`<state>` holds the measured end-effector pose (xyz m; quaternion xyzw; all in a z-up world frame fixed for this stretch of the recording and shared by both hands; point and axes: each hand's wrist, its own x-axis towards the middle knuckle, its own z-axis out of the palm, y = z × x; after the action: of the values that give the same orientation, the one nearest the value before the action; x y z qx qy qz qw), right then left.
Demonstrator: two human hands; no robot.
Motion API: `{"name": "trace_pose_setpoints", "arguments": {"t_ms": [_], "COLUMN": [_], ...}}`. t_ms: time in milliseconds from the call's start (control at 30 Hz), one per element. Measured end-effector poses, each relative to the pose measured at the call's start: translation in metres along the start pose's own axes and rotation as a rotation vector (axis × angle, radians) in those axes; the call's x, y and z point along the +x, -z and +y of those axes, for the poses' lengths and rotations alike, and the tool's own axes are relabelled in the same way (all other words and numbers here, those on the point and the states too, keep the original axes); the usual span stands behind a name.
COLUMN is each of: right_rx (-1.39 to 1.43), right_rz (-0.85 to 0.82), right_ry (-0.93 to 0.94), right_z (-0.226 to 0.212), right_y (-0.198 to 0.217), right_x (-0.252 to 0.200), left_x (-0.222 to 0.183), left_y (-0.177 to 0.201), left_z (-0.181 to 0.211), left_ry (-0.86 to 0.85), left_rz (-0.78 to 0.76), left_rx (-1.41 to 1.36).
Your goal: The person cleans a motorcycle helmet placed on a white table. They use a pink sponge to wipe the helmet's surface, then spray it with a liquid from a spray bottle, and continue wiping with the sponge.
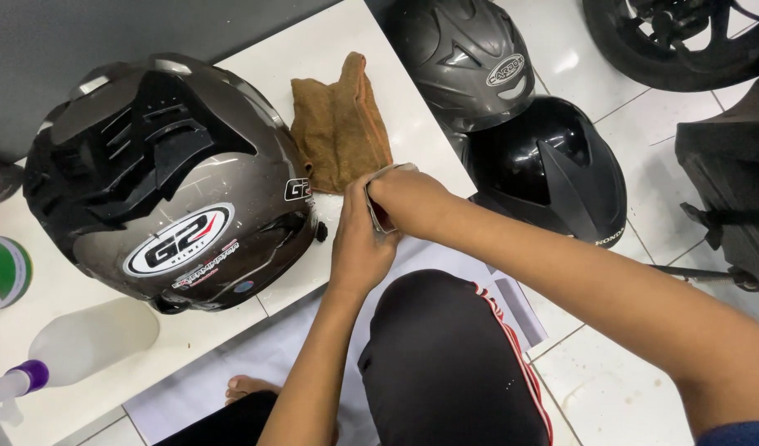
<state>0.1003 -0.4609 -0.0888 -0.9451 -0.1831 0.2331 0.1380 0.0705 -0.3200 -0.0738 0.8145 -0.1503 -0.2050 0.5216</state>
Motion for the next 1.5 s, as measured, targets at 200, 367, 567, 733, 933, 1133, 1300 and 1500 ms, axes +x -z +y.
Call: {"name": "trace_pose_setpoints", "arguments": {"t_ms": [200, 367, 567, 733, 933, 1133, 1300, 1500], "right_rx": [-0.204, -0.176, -0.41, -0.392, -0.118, -0.211, -0.148, -0.11], "right_rz": [-0.096, -0.208, -0.362, -0.315, -0.109, -0.099, -0.086, 0.01], "right_ry": [0.068, 0.058, 0.079, 0.087, 0.036, 0.07, 0.062, -0.016], "right_z": [-0.012, -0.025, -0.024, -0.012, -0.004, -0.008, -0.007, -0.005], "right_y": [0.006, 0.02, 0.017, 0.003, -0.005, -0.004, 0.0, -0.001], "right_x": [0.005, -0.001, 0.004, 0.014, 0.015, 0.011, 0.014, 0.009], "left_x": [-0.005, -0.01, -0.01, -0.009, -0.008, -0.008, -0.007, -0.004], "left_y": [0.01, 0.015, 0.015, 0.014, 0.016, 0.013, 0.012, 0.008], "left_z": [0.008, 0.003, -0.004, -0.011, -0.005, -0.007, -0.006, -0.017], "left_ry": [-0.019, -0.026, -0.034, -0.02, 0.004, 0.05, 0.038, 0.006], "left_rz": [-0.001, 0.024, 0.021, 0.007, -0.002, 0.011, 0.024, 0.02], "left_rx": [-0.022, -0.02, 0.003, 0.016, 0.008, 0.011, 0.008, 0.033]}}
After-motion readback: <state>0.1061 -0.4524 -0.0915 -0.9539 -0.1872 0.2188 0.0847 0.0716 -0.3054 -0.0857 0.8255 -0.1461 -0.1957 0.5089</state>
